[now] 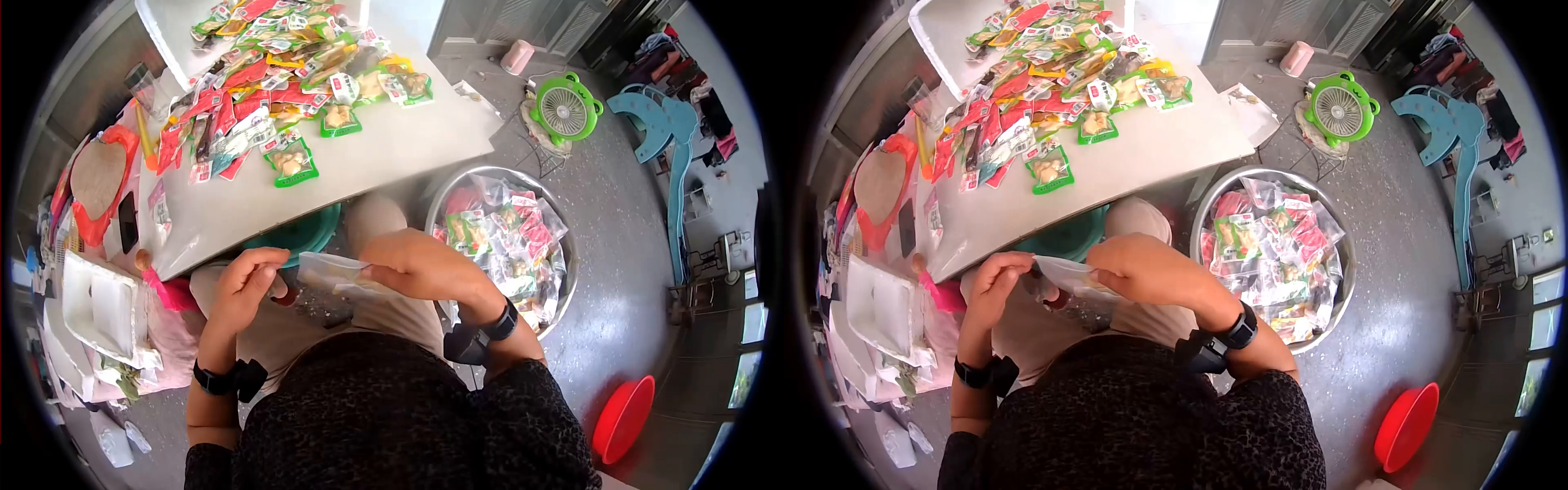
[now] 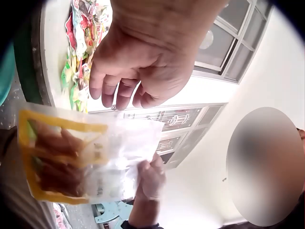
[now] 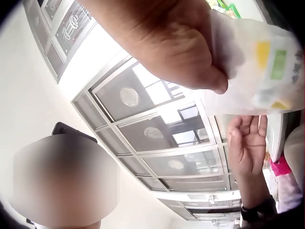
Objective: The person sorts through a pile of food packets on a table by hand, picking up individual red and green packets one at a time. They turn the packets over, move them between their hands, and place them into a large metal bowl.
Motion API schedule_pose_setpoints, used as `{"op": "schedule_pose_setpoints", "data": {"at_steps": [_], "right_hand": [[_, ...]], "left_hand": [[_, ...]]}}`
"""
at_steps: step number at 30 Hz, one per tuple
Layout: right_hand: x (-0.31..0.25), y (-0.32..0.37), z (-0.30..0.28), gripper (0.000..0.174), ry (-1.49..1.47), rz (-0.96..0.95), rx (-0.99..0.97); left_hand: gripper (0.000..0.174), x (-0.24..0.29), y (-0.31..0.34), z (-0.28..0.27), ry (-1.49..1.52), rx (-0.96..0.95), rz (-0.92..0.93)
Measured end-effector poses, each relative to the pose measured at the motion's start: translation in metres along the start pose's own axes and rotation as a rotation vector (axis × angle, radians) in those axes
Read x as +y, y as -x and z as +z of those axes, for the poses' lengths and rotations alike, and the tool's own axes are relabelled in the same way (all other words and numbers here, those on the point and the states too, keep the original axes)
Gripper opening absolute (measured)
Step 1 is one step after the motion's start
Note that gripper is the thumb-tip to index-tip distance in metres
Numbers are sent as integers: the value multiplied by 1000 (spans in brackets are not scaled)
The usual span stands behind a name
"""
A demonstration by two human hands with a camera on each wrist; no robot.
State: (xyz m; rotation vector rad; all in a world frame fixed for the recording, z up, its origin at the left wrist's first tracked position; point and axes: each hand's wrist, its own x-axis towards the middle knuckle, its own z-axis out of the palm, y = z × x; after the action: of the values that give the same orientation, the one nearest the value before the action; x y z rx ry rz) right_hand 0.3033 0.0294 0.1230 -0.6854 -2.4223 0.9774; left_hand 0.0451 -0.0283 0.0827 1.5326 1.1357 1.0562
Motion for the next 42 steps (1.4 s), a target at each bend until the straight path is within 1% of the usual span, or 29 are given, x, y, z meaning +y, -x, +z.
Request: {"op": "schedule_pose_setpoints", "data": {"at_steps": [2, 4, 6, 7, 8, 10, 11, 14, 16, 17, 19, 21, 24, 25, 26, 28, 31, 34, 35, 36, 37, 39, 40, 42], "right_hand": [[14, 24, -21, 14, 14, 97, 32], [28, 54, -44, 12, 102, 277, 126], [57, 100, -71, 10, -69, 546, 304], [66, 111, -74, 9, -89, 566, 327], [74, 122, -76, 9, -106, 586, 354], [100, 153, -82, 8, 15, 699, 401], [110, 162, -79, 9, 5, 756, 413], [150, 198, -68, 13, 133, 908, 493], [174, 227, -61, 11, 42, 994, 571], [182, 240, -58, 10, -3, 1037, 613], [191, 264, -52, 9, -122, 1136, 656], [195, 290, -44, 7, -229, 1224, 715], [210, 336, -38, 8, -261, 1283, 795], [220, 353, -37, 12, -188, 1296, 828], [227, 372, -40, 12, -116, 1337, 839], [222, 388, -49, 15, 225, 1394, 834], [221, 415, -60, 18, 710, 1284, 738], [209, 410, -55, 20, 850, 1418, 628], [217, 418, -45, 18, 825, 1418, 642], [213, 412, -34, 18, 732, 1489, 605], [220, 417, -22, 18, 660, 1495, 573], [233, 422, 5, 17, 576, 1423, 523], [229, 403, 13, 17, 588, 1392, 516], [232, 367, 23, 19, 469, 1312, 518]], "left_hand": [[17, -24, -3, -6, 11, -12, -100], [16, -65, -2, -15, -23, 4, -162], [15, -112, 6, -26, -2, 13, -243], [15, -126, 10, -28, 25, 47, -335], [16, -143, 15, -32, 23, 34, -399], [17, -170, 25, -40, 19, 7, -526], [17, -177, 29, -40, 22, 25, -527], [16, -184, 34, -41, 29, 49, -532], [17, -186, 34, -44, 35, 35, -538], [18, -183, 33, -43, 47, 66, -565], [18, -175, 33, -39, 75, 121, -617], [19, -178, 34, -41, 92, 106, -626], [20, -185, 35, -45, 92, 97, -627], [21, -186, 35, -45, 88, 96, -623], [21, -187, 35, -45, 87, 97, -621], [22, -187, 34, -44, 87, 102, -615], [22, -185, 33, -43, 85, 119, -635], [22, -182, 33, -40, 84, 136, -645], [21, -182, 33, -40, 83, 134, -644], [21, -182, 33, -40, 81, 134, -643], [21, -182, 33, -40, 79, 133, -641], [21, -181, 34, -42, 89, 130, -639], [21, -181, 33, -42, 95, 129, -636], [21, -181, 33, -41, 83, 120, -632]]}}
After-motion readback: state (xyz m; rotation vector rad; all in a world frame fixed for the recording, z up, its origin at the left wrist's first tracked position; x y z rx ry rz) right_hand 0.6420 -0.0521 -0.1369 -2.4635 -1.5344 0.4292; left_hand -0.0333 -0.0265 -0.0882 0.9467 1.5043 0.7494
